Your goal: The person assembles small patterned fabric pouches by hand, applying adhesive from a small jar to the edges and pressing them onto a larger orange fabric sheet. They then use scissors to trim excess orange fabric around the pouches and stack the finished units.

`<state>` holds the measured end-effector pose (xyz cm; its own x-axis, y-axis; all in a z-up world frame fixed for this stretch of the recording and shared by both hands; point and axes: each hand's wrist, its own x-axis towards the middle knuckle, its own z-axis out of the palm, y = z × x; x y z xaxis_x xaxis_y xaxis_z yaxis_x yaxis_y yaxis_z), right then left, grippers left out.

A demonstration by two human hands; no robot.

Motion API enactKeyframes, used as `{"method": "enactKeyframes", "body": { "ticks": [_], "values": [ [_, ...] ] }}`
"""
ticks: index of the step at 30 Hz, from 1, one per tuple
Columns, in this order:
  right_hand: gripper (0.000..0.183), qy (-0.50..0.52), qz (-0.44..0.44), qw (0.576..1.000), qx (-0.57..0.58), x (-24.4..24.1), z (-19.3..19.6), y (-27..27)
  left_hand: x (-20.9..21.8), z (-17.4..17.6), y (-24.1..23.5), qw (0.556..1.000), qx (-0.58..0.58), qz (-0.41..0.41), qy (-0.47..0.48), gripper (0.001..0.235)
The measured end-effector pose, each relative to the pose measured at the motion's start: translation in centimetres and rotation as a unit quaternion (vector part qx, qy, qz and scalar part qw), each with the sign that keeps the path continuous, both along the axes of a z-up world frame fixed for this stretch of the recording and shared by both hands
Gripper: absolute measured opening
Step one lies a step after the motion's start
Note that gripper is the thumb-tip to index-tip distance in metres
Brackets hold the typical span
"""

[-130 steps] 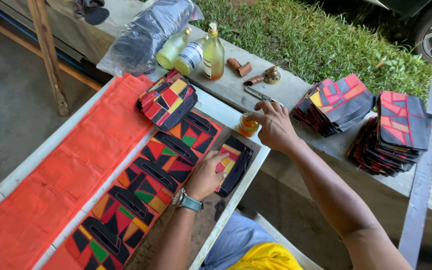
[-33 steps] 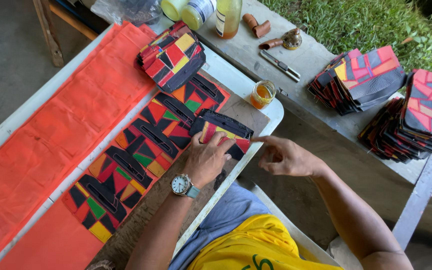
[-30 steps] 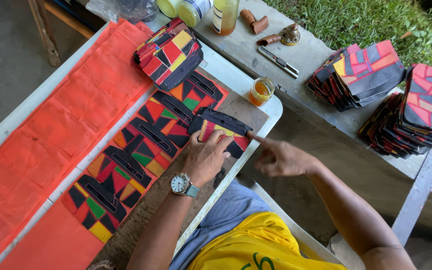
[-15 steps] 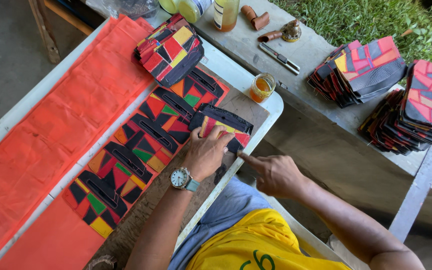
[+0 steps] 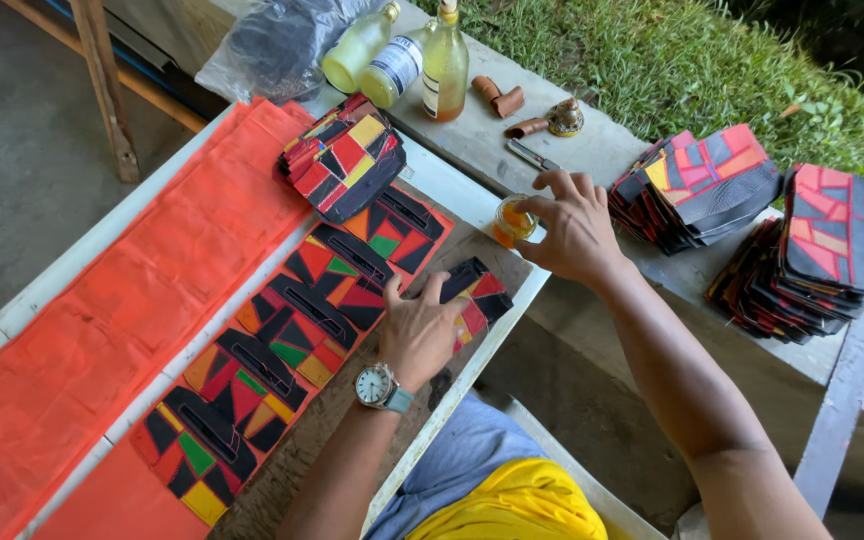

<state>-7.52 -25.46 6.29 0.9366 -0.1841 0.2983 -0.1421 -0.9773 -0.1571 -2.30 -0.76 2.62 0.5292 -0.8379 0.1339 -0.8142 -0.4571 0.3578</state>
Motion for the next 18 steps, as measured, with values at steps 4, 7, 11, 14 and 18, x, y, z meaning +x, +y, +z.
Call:
{"method": "enactKeyframes", "body": {
  "ticks": [4,7,11,14,18],
  "values": [
    [0.045,0.042,0.013,0.999,-0.006,0.1,0.3,-0.1,0.0,-0.4,-0.9,0.999,0.008,0.019,0.033,0.046],
    [0.053,0.006,0.015,1.0,0.022,-0.7,0.9,-0.4,-0.4,-0.3,-1.3,0.999,0.004,0.031,0.025,0.043],
    [0.047,0.044,0.017,0.998,0.046,-4.2,2.1,-1.1,0.7,0.1,-0.7,0.991,0.096,0.038,0.086,0.053],
    [0.052,-0.019,0.216,0.932,0.292,-7.8,3.7,-1.7,1.8,0.1,-0.1,0.986,0.087,0.038,0.136,0.057],
    [0.11,0.188,0.164,0.736,0.629,-9.8,2.0,0.2,2.3,-0.2,0.0,0.987,0.078,0.012,0.141,0.06]
  ]
}}
